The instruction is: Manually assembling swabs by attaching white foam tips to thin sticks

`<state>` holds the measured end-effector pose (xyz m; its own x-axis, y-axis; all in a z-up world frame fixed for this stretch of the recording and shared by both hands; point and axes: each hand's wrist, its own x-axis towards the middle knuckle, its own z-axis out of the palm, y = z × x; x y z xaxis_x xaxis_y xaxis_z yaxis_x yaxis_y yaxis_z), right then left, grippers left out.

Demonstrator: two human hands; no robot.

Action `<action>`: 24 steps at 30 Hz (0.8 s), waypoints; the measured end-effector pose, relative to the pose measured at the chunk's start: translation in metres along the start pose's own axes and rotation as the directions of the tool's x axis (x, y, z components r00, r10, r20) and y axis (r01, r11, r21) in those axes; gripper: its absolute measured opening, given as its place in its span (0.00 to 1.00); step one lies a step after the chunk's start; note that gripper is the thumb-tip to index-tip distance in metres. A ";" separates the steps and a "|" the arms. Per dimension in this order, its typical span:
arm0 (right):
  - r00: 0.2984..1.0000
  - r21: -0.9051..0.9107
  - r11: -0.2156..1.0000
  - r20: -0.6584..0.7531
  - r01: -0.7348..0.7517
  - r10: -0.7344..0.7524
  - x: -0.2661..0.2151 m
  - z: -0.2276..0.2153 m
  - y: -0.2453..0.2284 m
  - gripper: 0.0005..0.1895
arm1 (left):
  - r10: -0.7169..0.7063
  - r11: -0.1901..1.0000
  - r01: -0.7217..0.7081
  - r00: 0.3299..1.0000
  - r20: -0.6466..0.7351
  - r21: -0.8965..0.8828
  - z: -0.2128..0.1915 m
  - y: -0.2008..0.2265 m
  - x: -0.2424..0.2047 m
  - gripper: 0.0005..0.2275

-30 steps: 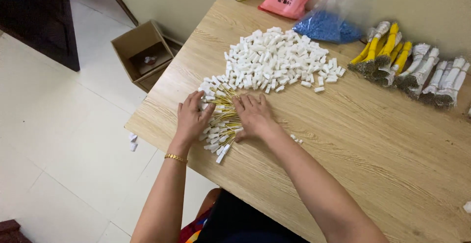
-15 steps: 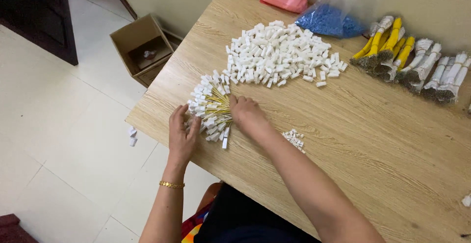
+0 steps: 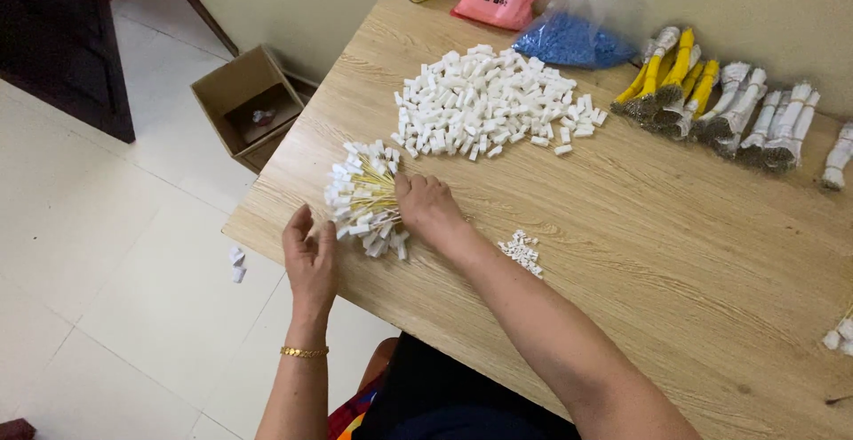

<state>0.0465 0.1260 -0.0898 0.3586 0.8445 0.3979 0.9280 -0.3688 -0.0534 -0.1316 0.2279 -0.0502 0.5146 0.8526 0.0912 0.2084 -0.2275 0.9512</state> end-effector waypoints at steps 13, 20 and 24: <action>0.987 0.402 0.911 0.160 -0.090 0.027 0.027 -0.113 0.031 0.32 | 0.044 0.999 -0.044 0.996 -0.079 -0.001 0.007 -0.002 -0.020 0.19; 0.866 0.537 0.681 0.335 -0.498 0.370 0.002 -0.223 0.044 0.30 | 0.039 0.999 -0.035 0.992 0.121 -0.032 0.040 0.019 -0.034 0.19; 0.738 0.602 0.501 0.236 -0.622 0.632 -0.057 -0.236 0.083 0.29 | 0.062 0.992 -0.031 0.962 0.267 -0.119 0.070 0.032 -0.044 0.17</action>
<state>0.0792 -0.0445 0.0988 0.8752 0.4818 0.0439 0.3036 -0.4762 -0.8253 -0.0895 0.1500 -0.0441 0.7295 0.6806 0.0682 0.0917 -0.1961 0.9763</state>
